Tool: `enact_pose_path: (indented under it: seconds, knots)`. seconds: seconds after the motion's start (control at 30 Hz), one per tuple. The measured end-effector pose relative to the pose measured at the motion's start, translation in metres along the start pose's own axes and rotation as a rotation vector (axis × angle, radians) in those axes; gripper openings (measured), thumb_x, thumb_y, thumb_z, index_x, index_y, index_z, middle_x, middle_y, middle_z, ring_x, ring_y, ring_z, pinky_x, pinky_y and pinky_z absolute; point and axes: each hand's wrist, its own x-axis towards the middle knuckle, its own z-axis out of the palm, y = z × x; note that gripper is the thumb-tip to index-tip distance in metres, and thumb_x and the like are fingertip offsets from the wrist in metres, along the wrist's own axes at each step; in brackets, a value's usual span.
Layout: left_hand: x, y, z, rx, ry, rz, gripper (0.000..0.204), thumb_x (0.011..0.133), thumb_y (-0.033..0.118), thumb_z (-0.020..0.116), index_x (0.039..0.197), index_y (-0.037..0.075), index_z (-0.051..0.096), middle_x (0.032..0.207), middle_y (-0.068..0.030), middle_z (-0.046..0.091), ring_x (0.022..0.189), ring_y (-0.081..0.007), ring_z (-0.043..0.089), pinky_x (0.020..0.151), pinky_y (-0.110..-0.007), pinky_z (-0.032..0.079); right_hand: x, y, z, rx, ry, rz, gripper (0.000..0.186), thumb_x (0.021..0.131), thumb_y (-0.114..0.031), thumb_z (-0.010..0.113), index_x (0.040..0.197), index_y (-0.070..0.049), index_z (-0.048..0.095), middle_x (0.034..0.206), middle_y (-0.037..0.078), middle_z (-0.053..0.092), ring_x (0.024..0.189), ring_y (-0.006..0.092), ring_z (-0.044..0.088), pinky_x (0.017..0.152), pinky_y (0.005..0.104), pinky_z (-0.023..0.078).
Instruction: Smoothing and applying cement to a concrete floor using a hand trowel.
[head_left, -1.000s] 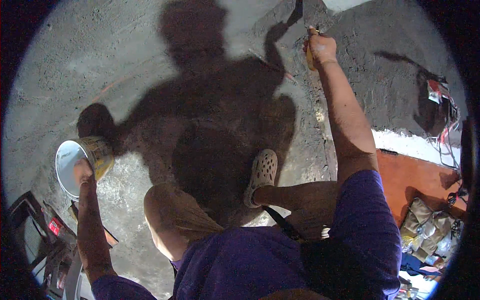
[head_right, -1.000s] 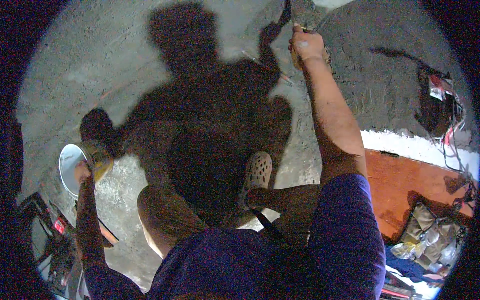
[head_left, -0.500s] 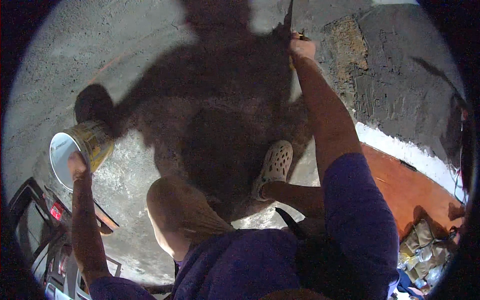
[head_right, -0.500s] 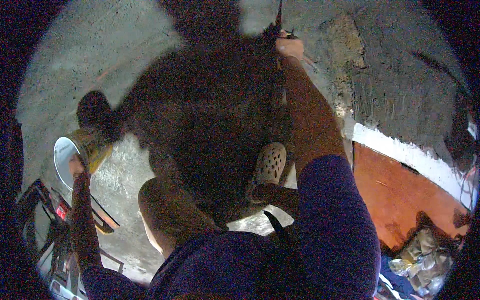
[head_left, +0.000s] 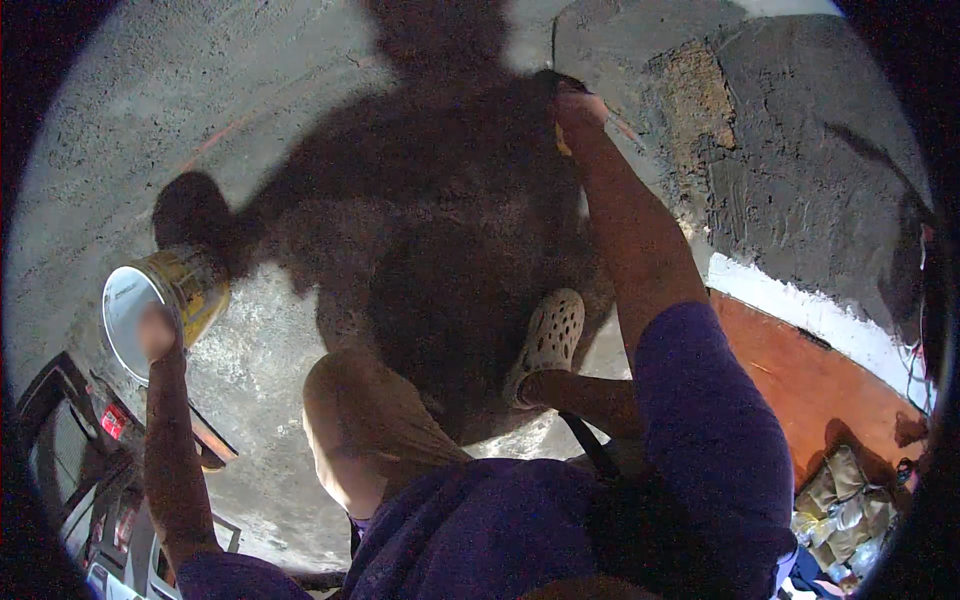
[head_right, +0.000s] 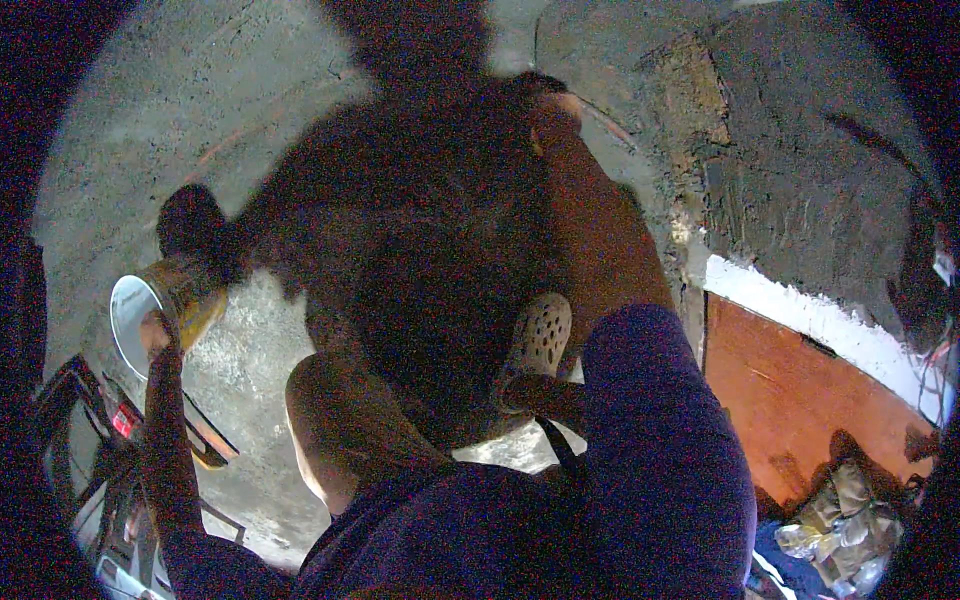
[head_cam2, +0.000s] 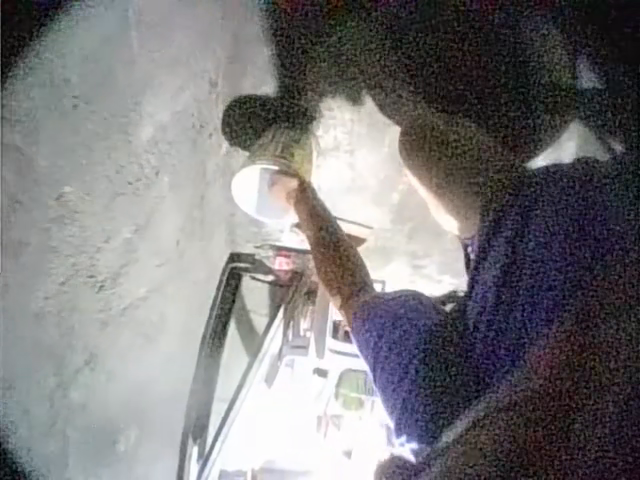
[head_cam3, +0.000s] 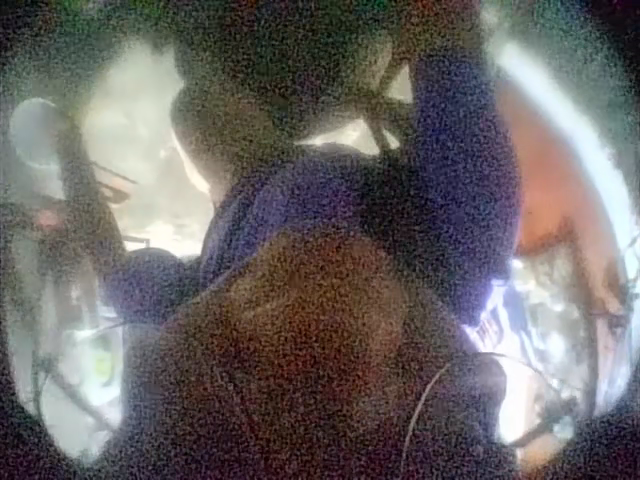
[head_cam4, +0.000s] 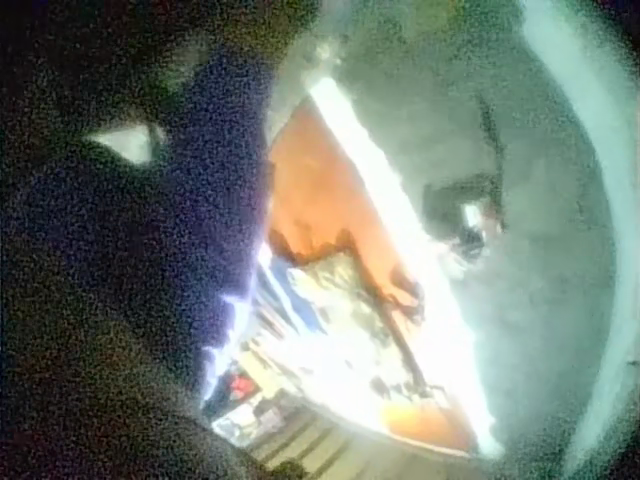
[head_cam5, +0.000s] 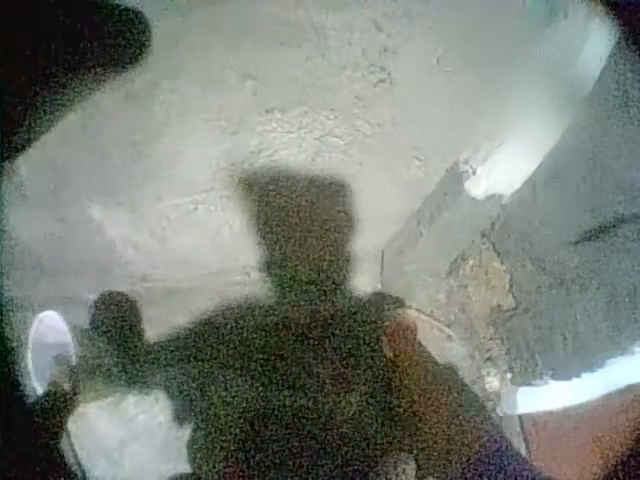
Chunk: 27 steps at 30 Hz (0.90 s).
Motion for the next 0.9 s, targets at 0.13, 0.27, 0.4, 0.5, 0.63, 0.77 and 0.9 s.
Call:
enact_pose_path:
  seconds: [0.13,0.27,0.4,0.5,0.63,0.77,0.9]
  knots:
    - [0.014,-0.026,0.025,-0.054,0.023,-0.028,0.023,0.081,0.016,0.044,0.088,0.003,0.062,0.089,-0.0212,0.061,0.083,-0.0360,0.059,0.071,-0.044,0.046,-0.027,0.013,0.006,-0.748,0.724,-0.812,0.026,0.085,-0.027,0.049,0.095,-0.007,0.063,0.081,0.009,0.063,0.074,0.0211,0.062,0.063,0.0356,0.049]
    - [0.030,-0.058,0.058,-0.058,0.121,0.148,0.024,0.082,0.019,0.046,0.090,0.003,0.061,0.090,-0.0205,0.061,0.083,-0.0350,0.059,0.070,-0.044,0.046,-0.060,0.018,0.023,-0.961,0.844,-0.578,0.027,0.083,-0.033,0.052,0.091,-0.011,0.066,0.086,0.005,0.067,0.081,0.0238,0.064,0.065,0.0391,0.050]
    - [0.024,-0.051,0.054,-0.296,0.004,0.008,0.028,0.083,0.024,0.046,0.090,0.001,0.061,0.089,-0.0197,0.061,0.082,-0.0362,0.059,0.071,-0.043,0.045,-0.069,0.013,0.021,-0.900,0.688,-0.772,0.022,0.082,-0.030,0.054,0.087,-0.012,0.066,0.092,0.007,0.066,0.083,0.0253,0.064,0.067,0.0379,0.051]
    - [0.012,-0.032,0.035,-0.504,0.042,-0.093,0.032,0.084,0.027,0.044,0.093,0.000,0.061,0.091,-0.0203,0.061,0.083,-0.0364,0.059,0.072,-0.043,0.043,-0.066,0.019,0.020,-1.087,0.754,-0.814,0.022,0.082,-0.028,0.053,0.090,-0.012,0.065,0.091,0.009,0.066,0.083,0.0271,0.063,0.068,0.0381,0.051]
    - [0.012,-0.024,0.026,-0.504,0.008,-0.219,0.041,0.086,0.032,0.040,0.096,-0.002,0.061,0.093,-0.0220,0.062,0.085,-0.0368,0.058,0.074,-0.043,0.042,-0.077,0.042,0.025,-1.259,0.864,-0.884,0.029,0.081,-0.028,0.055,0.102,-0.008,0.060,0.095,0.012,0.064,0.085,0.0299,0.062,0.073,0.0385,0.050]
    - [0.021,-0.041,0.048,-0.340,0.151,-0.159,0.047,0.087,0.036,0.039,0.095,-0.004,0.061,0.095,-0.0236,0.062,0.086,-0.0372,0.058,0.075,-0.045,0.041,-0.108,0.080,0.021,-1.444,0.911,-1.054,0.035,0.081,-0.029,0.055,0.107,-0.006,0.057,0.098,0.014,0.063,0.088,0.0312,0.062,0.076,0.0391,0.049]
    - [0.027,-0.062,0.069,-0.295,0.178,-0.068,0.049,0.088,0.038,0.039,0.094,-0.004,0.062,0.094,-0.0242,0.062,0.085,-0.0379,0.059,0.073,-0.046,0.042,-0.122,0.102,0.016,-1.666,1.011,-1.296,0.032,0.083,-0.031,0.054,0.101,-0.005,0.058,0.097,0.017,0.062,0.090,0.0302,0.061,0.075,0.0401,0.048]
